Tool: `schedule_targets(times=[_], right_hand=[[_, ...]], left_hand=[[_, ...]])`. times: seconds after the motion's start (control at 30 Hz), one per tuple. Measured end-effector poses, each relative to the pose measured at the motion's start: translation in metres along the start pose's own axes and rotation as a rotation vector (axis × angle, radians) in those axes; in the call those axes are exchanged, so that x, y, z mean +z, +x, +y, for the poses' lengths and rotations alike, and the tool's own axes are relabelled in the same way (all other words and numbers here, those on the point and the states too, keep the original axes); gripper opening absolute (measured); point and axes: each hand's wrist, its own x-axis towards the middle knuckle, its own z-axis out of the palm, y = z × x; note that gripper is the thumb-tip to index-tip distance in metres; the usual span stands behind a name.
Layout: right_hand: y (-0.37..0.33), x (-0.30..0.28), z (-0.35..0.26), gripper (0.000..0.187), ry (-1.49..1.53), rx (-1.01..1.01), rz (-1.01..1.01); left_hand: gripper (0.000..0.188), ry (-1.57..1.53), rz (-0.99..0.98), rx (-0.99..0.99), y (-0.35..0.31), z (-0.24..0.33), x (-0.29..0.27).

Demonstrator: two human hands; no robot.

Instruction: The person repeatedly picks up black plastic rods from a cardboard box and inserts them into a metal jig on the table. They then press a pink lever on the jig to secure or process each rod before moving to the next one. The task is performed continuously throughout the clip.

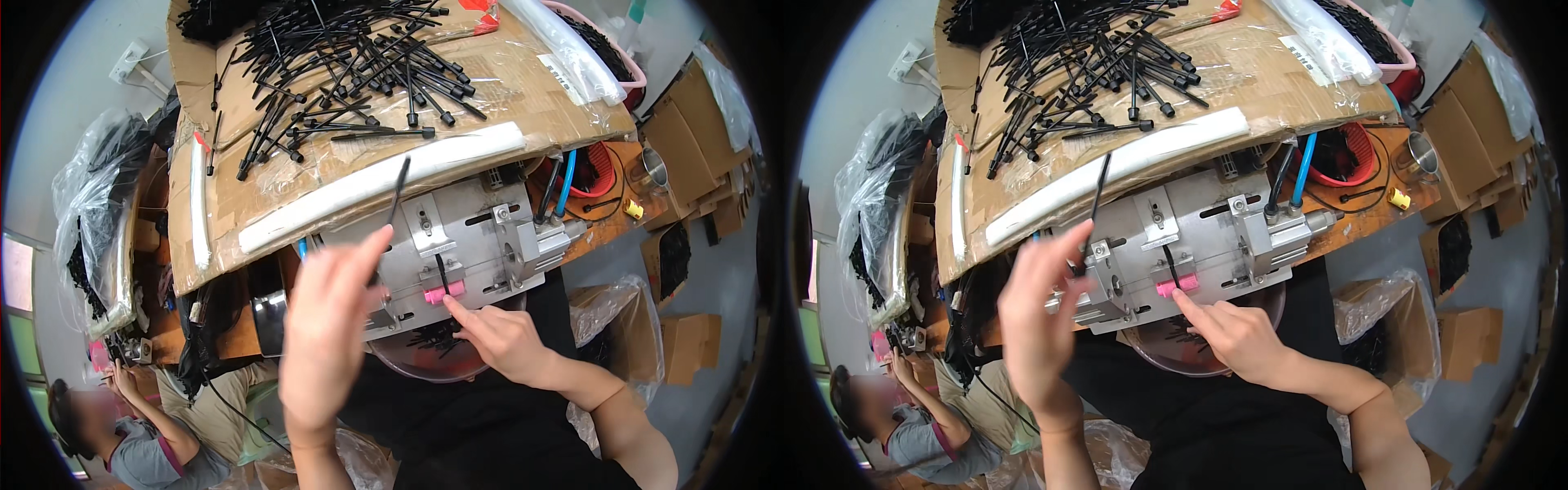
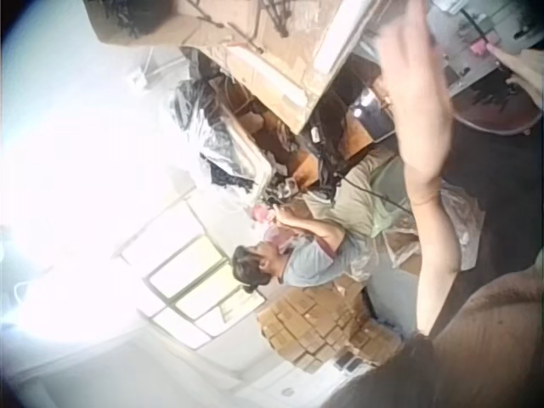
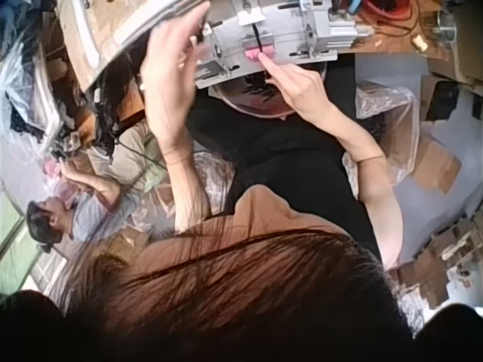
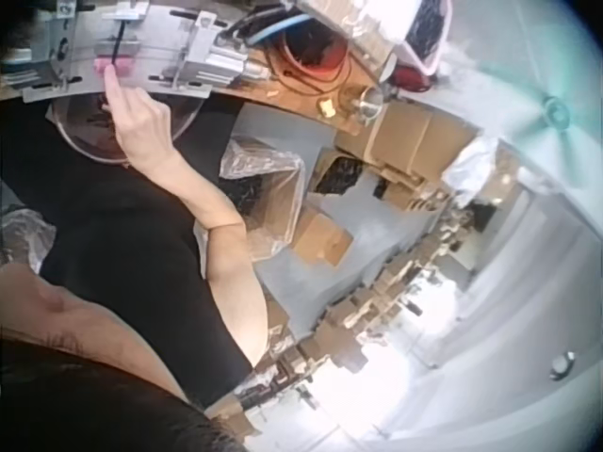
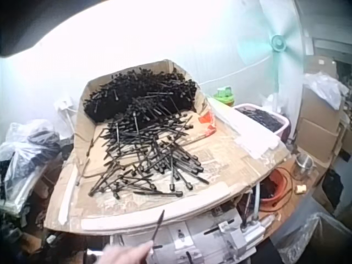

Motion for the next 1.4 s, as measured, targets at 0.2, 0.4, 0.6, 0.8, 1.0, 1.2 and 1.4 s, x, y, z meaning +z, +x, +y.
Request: schedule_targets(times=[0.2,0.4,0.6,0.8,1.0,1.2,1.4], right_hand=[[0.097,-0.063,0.011,0.026,-0.160,-0.121,0.374],[0.148,-0.096,0.022,0.017,-0.204,-0.071,0.585],[0.140,-0.097,0.025,0.020,-0.132,-0.013,0.582],[0.153,-0.084,0.040,0.011,-0.257,-0.108,0.433],[0.211,-0.073,0.038,0.008,-0.413,-0.161,0.130],[0.216,-0.102,0.075,0.012,-0.575,-0.388,0.133],[0.192,-0.135,0.083,0.014,-0.552,-0.443,0.408]], left_hand=[[0.075,0.169,-0.006,-0.024,-0.083,0.021,0.077],[0.072,0.238,-0.046,-0.061,-0.078,0.023,0.119],[0.062,0.228,-0.068,-0.062,-0.076,0.019,0.119],[0.061,0.093,-0.068,0.095,-0.029,0.005,0.058],[0.021,0.346,0.273,0.142,0.124,-0.115,-0.010],[0.012,0.170,0.344,0.180,0.145,-0.095,-0.009],[0.025,0.152,0.355,0.136,0.062,-0.057,0.008]])
